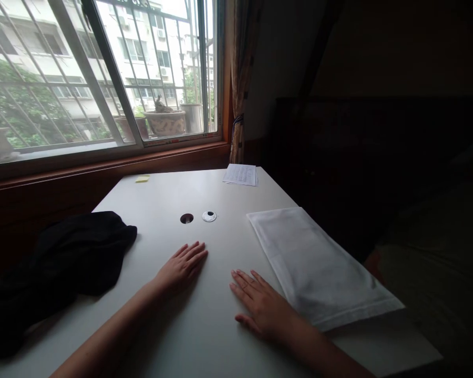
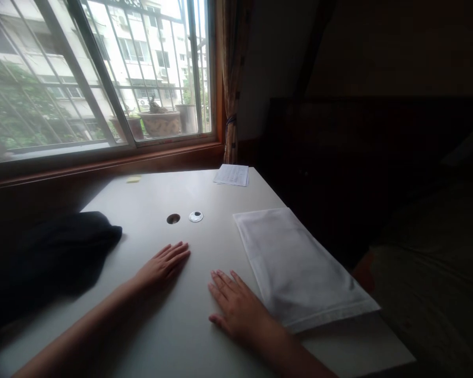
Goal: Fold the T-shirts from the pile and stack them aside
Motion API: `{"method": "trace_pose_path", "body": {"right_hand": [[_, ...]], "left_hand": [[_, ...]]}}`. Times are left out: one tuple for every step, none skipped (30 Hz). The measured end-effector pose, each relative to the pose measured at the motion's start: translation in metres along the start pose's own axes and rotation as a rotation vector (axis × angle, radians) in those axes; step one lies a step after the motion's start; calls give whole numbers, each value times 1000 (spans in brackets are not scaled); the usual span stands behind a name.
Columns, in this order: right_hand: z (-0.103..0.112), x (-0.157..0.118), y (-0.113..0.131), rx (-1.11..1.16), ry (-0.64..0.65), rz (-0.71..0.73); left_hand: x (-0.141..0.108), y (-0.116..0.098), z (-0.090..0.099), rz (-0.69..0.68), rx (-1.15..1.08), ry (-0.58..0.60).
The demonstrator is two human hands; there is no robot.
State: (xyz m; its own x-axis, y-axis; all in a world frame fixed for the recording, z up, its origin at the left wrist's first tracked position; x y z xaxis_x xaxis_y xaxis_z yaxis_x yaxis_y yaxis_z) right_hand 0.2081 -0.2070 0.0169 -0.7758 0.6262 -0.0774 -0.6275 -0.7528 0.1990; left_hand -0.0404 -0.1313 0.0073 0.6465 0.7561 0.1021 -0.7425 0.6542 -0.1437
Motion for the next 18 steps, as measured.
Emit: {"method": "trace_pose_path", "body": {"right_hand": [[-2, 9, 5, 16, 9, -3], [-4, 18, 10, 32, 14, -5], [-5, 27, 14, 48, 13, -4], [-6, 36, 18, 65, 9, 3], [-7, 44, 22, 82, 4, 15], [-7, 51, 25, 98, 1, 31], [-7, 57, 27, 112, -1, 48], [-6, 62, 28, 124, -1, 63], [-5, 66, 29, 132, 1, 73], [-4, 68, 30, 139, 1, 78], [-3, 70, 30, 144, 1, 78], [-2, 70, 29, 149, -2, 71], [-1, 70, 29, 153, -5, 63], [0, 69, 29, 156, -7, 57], [2, 68, 29, 160, -9, 54], [3, 68, 29, 164, -12, 53], [3, 67, 29, 168, -13, 54], [4, 67, 30, 173, -13, 56]], "left_hand": [[-8, 3, 2, 2, -1, -3], [-16, 7, 5, 8, -4, -7], [-23, 11, 10, 24, -7, -12], [-31, 18, 15, 55, -10, -16], [-39, 26, 22, 103, -9, -18], [-47, 36, 31, 166, -2, -25], [-57, 47, 41, 237, 15, -36], [-67, 59, 52, 309, 47, -56], [-79, 72, 65, 380, 96, -95], [-92, 83, 78, 439, 155, -136], [-106, 95, 90, 512, 220, -189], [-122, 106, 100, 601, 279, -241], [-139, 115, 108, 696, 327, -280], [-156, 124, 112, 797, 357, -302], [-171, 132, 112, 884, 365, -295], [-184, 138, 110, 951, 359, -269], [-193, 142, 105, 996, 352, -233], [-200, 145, 100, 1021, 350, -197]]}}
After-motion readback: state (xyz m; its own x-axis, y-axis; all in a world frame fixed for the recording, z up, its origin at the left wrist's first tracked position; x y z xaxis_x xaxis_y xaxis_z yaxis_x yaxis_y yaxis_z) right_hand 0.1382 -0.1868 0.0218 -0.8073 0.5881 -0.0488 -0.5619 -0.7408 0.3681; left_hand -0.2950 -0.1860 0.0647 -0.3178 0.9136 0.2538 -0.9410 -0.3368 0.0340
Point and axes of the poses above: each hand's wrist, its own x-axis towards the middle knuckle, its own z-axis out of the back of the hand, y = z × x, the point moved 6 cm from there along x, towards the middle knuckle, and after that the axes turned 6 degrees about y, right-handed, at the moved point
